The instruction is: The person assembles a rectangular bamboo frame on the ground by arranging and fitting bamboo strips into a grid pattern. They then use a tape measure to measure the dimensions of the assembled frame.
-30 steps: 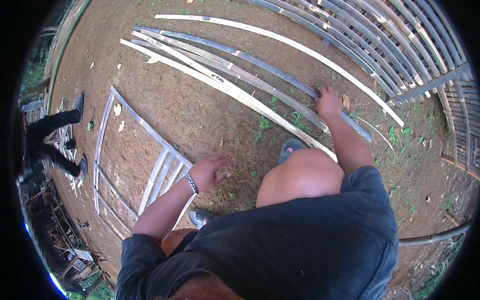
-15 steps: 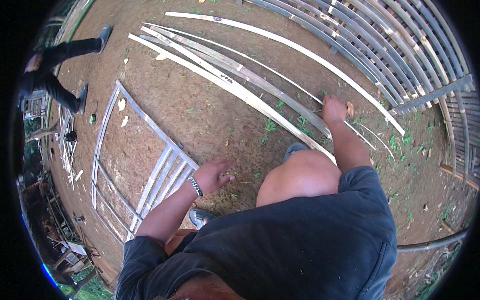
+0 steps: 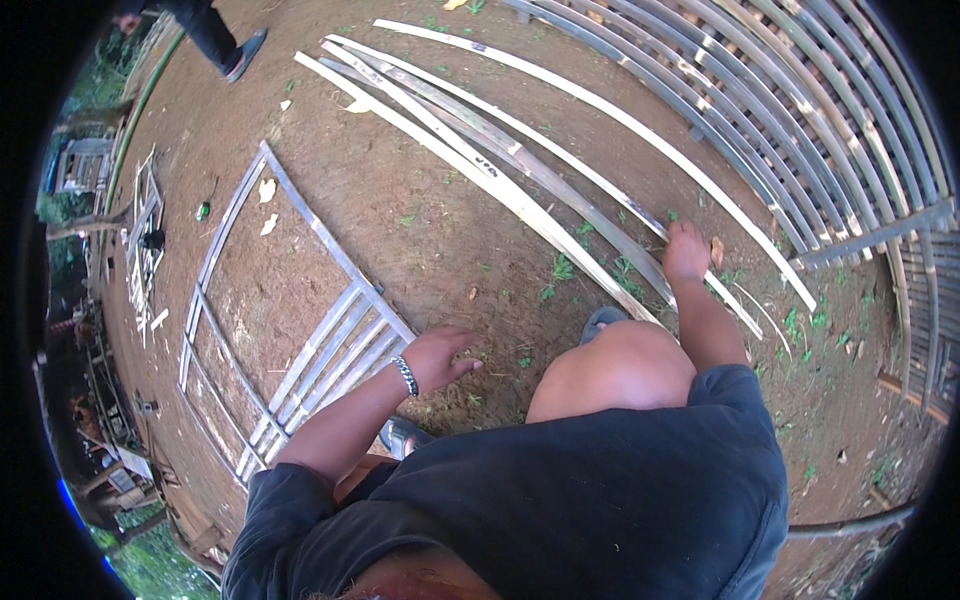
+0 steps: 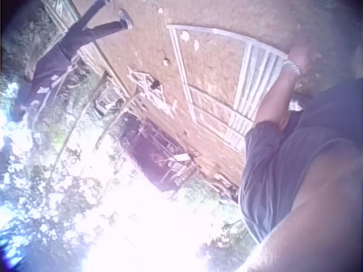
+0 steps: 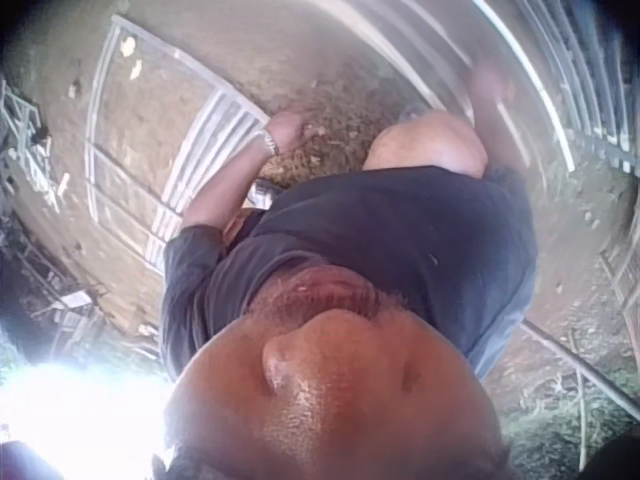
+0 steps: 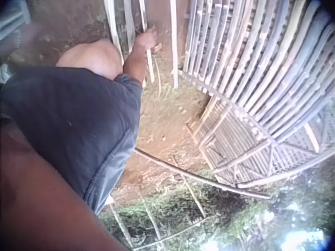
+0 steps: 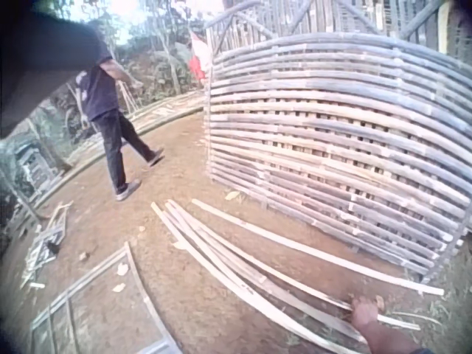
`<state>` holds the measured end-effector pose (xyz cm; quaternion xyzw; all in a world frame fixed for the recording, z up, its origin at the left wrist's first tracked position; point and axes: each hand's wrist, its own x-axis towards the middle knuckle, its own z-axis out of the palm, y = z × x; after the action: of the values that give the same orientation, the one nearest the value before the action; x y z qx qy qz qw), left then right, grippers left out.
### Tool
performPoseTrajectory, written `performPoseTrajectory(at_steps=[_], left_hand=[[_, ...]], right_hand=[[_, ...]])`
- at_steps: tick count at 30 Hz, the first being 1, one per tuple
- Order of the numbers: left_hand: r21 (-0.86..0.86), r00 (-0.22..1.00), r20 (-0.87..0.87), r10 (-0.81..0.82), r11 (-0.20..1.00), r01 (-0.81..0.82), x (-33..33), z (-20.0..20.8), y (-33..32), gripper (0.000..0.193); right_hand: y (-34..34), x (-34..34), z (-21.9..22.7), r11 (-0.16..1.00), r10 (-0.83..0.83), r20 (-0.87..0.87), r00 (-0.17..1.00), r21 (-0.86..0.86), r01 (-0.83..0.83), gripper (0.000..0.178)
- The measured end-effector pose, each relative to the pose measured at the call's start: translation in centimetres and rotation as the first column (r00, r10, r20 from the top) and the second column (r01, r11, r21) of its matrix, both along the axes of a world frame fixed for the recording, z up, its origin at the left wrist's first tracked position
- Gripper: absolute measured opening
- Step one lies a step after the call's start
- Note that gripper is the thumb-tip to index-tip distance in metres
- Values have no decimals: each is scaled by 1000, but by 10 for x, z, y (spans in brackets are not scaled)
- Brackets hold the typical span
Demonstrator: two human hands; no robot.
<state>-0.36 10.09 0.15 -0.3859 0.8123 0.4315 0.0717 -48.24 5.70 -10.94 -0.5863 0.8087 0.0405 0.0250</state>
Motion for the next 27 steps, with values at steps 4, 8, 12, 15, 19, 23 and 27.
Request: performPoseTrajectory(at_steps=[4, 8, 12, 15, 19, 23, 27], left_hand=[[7, 1000, 5, -11, 1000, 11, -3, 0, -1, 46], [22, 1000, 30, -4, 1000, 4, -2, -2, 2, 45], [72, 998, 59, -15, 997, 11, -5, -5, 5, 46], [64, 998, 58, -34, 997, 30, -7, -5, 6, 46], [104, 1000, 27, -14, 994, 11, -5, -8, 7, 45], [75, 1000, -17, 20, 997, -18, -5, -18, 10, 44], [96, 999, 15, 43, 994, -44, -11, -26, 9, 44]], right_hand=[[7, 1, -2, 999, -10, 66, 998, -48, 13, 20], [5, 4, 1, 993, -106, 164, 981, 69, 96, 21], [12, -21, -11, 984, -156, 426, 891, 142, 104, 27], [15, -30, -28, 983, -175, 530, 830, 137, 120, 28], [9, -30, -20, 983, -150, 318, 936, 153, 105, 32], [-6, -28, 16, 970, -165, 164, 972, 206, 130, 35], [-21, -49, 12, 972, -209, 115, 971, 138, 193, 41]])
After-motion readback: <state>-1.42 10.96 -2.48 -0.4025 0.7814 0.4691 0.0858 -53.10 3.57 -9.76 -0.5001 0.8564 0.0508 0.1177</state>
